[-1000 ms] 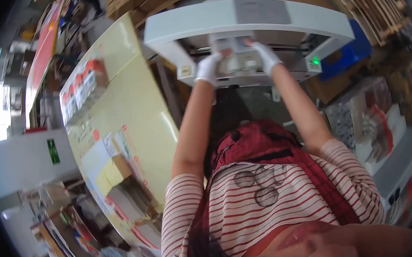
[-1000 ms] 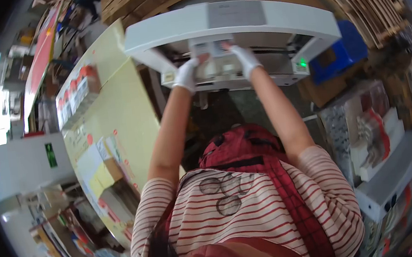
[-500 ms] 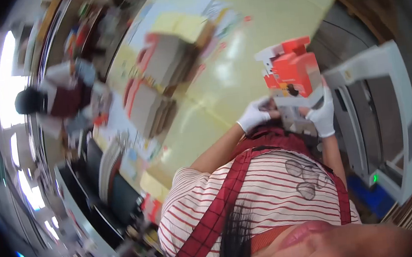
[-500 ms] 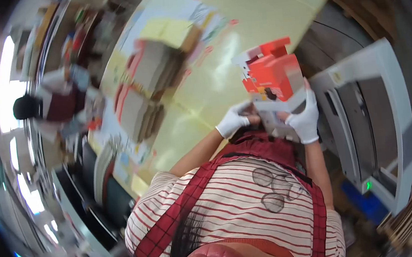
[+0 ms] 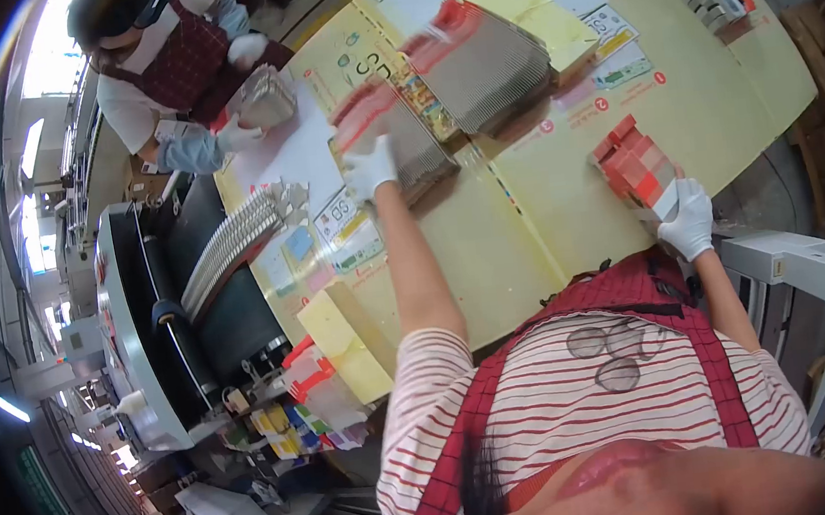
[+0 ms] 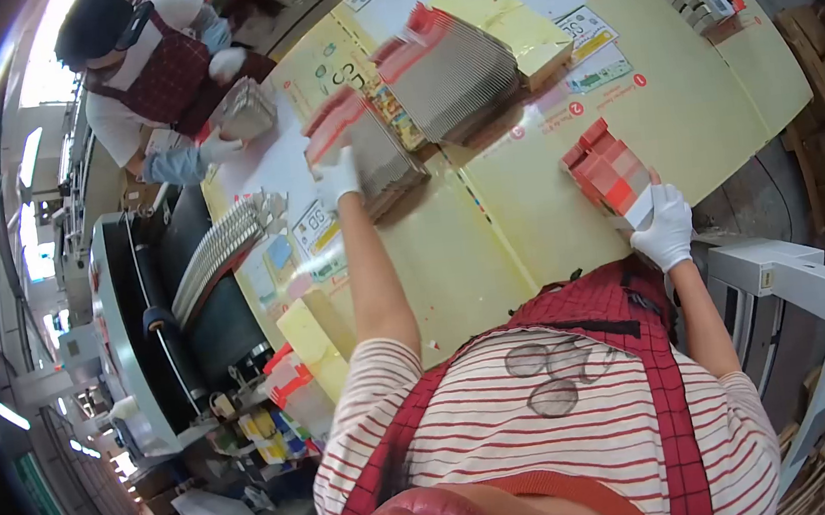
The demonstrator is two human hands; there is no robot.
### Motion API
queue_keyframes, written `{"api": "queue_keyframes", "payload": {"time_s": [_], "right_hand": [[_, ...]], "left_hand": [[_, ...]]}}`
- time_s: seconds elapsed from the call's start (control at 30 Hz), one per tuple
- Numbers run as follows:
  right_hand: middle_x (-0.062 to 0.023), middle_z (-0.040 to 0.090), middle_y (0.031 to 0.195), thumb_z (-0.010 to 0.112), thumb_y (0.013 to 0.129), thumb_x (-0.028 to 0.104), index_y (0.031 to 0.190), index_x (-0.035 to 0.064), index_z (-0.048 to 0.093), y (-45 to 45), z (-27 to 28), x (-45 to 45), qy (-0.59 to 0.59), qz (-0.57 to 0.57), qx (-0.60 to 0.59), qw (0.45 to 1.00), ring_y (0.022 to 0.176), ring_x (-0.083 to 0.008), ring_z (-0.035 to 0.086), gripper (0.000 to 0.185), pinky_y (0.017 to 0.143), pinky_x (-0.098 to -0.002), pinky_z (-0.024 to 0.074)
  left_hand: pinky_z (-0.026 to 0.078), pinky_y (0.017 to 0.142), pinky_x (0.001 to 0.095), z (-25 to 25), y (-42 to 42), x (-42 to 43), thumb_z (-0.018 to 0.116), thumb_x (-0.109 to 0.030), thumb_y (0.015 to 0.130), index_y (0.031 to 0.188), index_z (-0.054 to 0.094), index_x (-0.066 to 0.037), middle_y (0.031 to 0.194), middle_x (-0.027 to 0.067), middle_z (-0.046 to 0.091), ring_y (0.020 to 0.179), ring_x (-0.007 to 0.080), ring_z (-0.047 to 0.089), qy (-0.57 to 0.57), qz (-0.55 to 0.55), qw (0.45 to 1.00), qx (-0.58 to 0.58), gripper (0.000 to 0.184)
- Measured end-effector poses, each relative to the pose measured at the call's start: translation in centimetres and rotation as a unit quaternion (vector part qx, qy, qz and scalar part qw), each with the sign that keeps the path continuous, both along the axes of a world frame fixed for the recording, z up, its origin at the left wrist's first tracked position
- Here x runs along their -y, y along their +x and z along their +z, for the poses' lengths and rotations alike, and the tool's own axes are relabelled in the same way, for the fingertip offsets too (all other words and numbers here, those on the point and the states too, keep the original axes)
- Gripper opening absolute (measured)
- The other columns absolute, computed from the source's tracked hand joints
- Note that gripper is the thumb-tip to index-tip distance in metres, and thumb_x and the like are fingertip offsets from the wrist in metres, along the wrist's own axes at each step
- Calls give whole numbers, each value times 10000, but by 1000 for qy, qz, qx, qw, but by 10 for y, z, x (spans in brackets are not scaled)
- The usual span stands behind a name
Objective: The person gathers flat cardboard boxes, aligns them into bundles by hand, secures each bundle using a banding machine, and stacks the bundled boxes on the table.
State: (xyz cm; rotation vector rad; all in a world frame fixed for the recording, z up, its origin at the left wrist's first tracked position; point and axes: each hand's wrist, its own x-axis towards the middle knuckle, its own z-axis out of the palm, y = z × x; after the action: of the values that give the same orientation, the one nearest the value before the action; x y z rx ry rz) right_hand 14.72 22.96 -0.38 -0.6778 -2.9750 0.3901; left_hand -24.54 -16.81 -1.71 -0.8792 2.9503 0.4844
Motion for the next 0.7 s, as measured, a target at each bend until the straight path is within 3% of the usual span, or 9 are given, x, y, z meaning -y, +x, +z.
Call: {"api": "queue_keyframes", "payload": {"time_s": [0.13, 0.2, 0.23, 0.27, 0.33, 0.43, 0.53, 0.63, 0.7], "right_hand": [[-181, 577, 981, 788, 529, 278, 1236, 40, 521, -12, 14, 6, 4, 14, 29, 999, 942, -385, 575, 792, 806, -474, 481], [-191, 594, 937, 783, 528, 270, 954, 54, 539, -16, 9, -4, -3, 11, 14, 1000, 892, -397, 596, 536, 776, -475, 510], [-183, 601, 943, 779, 528, 263, 980, 52, 554, -16, 12, -8, -32, 2, 31, 999, 888, -392, 608, 547, 782, -467, 519], [-172, 609, 952, 777, 535, 271, 967, 60, 564, -18, 13, -14, -64, 4, 25, 998, 913, -376, 620, 526, 800, -460, 526], [-179, 656, 1089, 823, 534, 337, 1235, 20, 588, -13, -1, -40, -107, -107, -12, 988, 1048, -345, 645, 805, 871, -413, 534], [-165, 697, 1110, 782, 712, 277, 1340, -11, 536, -6, -43, -114, -563, -267, -118, 773, 962, -344, 692, 733, 854, -442, 557], [-146, 701, 1089, 696, 812, 216, 1308, 11, 566, 9, -73, -182, -757, -321, -282, 495, 942, -322, 693, 552, 825, -460, 565], [-140, 704, 1094, 655, 834, 216, 1238, 48, 613, 3, -69, -261, -742, -399, -399, 362, 918, -312, 691, 440, 821, -457, 560], [-122, 718, 1067, 675, 831, 240, 1155, 75, 652, 10, -117, -346, -674, -442, -452, 382, 894, -305, 692, 364, 819, -457, 556]], "left_hand": [[354, 1073, 611, 28, 17, -88, 766, -630, 622, 1566, 215, -99, 1521, 310, 318, 1397, 489, 338, -81, -61, 984, 148, 1216], [362, 1091, 589, -3, 3, -76, 794, -623, 572, 1538, 277, -88, 1485, 304, 373, 1377, 474, 379, -73, -4, 996, 46, 1219], [375, 1084, 582, 4, 7, -70, 791, -554, 610, 1473, 339, -51, 1472, 281, 393, 1371, 459, 388, -59, -23, 997, 34, 1097], [419, 1075, 536, -13, -2, -56, 804, -641, 550, 1508, 326, -44, 1463, 268, 452, 1336, 416, 477, -127, -32, 991, 26, 1225], [502, 994, 478, -24, -16, -18, 865, -558, 535, 1382, 518, -14, 1278, 229, 631, 1164, 373, 622, -39, -37, 999, -9, 1065], [489, 1012, 468, -19, -16, 14, 878, -475, 527, 1389, 502, 0, 1292, 228, 616, 1178, 376, 605, -5, -37, 997, -65, 1054], [477, 1029, 458, -20, 28, 27, 891, -393, 518, 1396, 487, 14, 1306, 226, 601, 1193, 378, 588, 67, -21, 983, -170, 1048], [464, 1047, 447, -32, 115, 29, 904, -310, 509, 1402, 471, 28, 1320, 225, 586, 1207, 381, 572, 188, 6, 953, -236, 1048], [456, 1059, 440, -42, 193, 25, 912, -255, 504, 1407, 461, 38, 1329, 224, 576, 1217, 383, 561, 285, 41, 938, -195, 1051]]}}
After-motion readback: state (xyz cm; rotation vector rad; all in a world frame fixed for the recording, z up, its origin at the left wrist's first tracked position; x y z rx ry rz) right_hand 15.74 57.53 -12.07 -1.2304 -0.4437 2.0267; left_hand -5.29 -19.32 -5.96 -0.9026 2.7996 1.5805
